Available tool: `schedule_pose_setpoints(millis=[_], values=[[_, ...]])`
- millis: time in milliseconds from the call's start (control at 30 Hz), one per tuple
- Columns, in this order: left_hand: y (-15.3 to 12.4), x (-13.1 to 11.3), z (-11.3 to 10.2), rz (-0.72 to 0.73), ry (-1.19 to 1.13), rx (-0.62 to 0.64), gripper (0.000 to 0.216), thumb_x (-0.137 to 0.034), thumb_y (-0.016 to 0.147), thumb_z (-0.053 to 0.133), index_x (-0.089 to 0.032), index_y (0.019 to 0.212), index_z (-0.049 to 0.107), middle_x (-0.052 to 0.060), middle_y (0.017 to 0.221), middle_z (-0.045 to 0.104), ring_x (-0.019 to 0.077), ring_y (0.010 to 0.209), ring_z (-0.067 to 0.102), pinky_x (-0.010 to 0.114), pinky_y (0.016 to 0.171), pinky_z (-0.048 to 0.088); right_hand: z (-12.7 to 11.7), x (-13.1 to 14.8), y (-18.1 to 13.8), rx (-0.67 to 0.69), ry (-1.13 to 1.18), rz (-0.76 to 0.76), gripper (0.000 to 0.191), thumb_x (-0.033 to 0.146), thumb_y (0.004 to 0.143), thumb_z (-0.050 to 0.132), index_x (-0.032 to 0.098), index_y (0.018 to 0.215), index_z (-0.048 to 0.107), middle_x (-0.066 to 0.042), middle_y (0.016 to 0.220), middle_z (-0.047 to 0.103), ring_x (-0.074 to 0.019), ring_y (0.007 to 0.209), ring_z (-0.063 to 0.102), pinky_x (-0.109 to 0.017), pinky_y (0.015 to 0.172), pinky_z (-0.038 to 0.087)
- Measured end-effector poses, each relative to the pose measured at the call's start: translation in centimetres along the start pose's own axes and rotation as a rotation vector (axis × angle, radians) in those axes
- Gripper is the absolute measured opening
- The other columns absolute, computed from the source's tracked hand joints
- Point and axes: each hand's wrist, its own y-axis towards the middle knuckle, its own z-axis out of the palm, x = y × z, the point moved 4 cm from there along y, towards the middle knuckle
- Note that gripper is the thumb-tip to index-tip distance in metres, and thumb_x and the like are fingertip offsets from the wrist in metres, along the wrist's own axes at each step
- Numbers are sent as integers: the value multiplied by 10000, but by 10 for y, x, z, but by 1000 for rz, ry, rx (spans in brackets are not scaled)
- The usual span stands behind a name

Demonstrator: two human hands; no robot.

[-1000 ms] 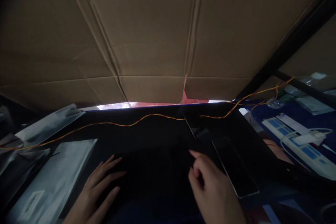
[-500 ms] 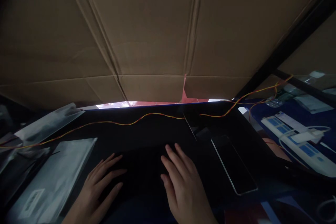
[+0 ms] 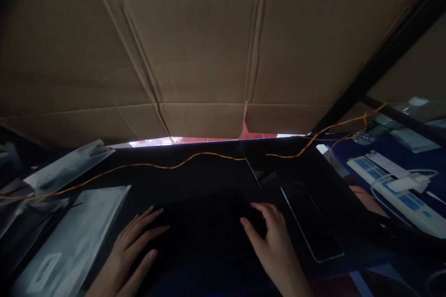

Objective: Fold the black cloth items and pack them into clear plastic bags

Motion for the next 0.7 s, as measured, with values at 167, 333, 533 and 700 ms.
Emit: schedule_pose_setpoints(millis=[167,333,533,700], values=[[-2,1,2,14,36,40,451,-351,1053,553,-328,1501,594,86,1659,545,370,1563,488,675,1179,520,20,26,-11,7,-30,-165,449,410,1001,715,370,1441,636,-85,1421,646,-323,1307,661,-524,997,659],[-2,1,5,8,33,52,453,-347,1051,561,-328,1503,588,92,1663,536,382,1563,484,708,1166,518,27,68,-21,-203,-2,-402,319,258,1067,627,348,1367,686,-88,1282,686,-268,1137,728,-407,837,695],[-1,1,6,11,37,56,446,-349,1051,567,-331,1496,593,93,1673,523,384,1554,494,715,1148,528,-13,33,0,-324,33,-226,202,353,1101,587,265,1232,713,-87,1139,733,-217,886,734,-336,688,639],[4,-2,5,31,44,67,437,-379,1047,588,-342,1482,601,84,1673,523,381,1570,467,716,1142,534,-6,10,13,18,-155,-231,266,530,1002,723,274,1064,758,-78,1128,752,-285,1051,766,-419,850,667]])
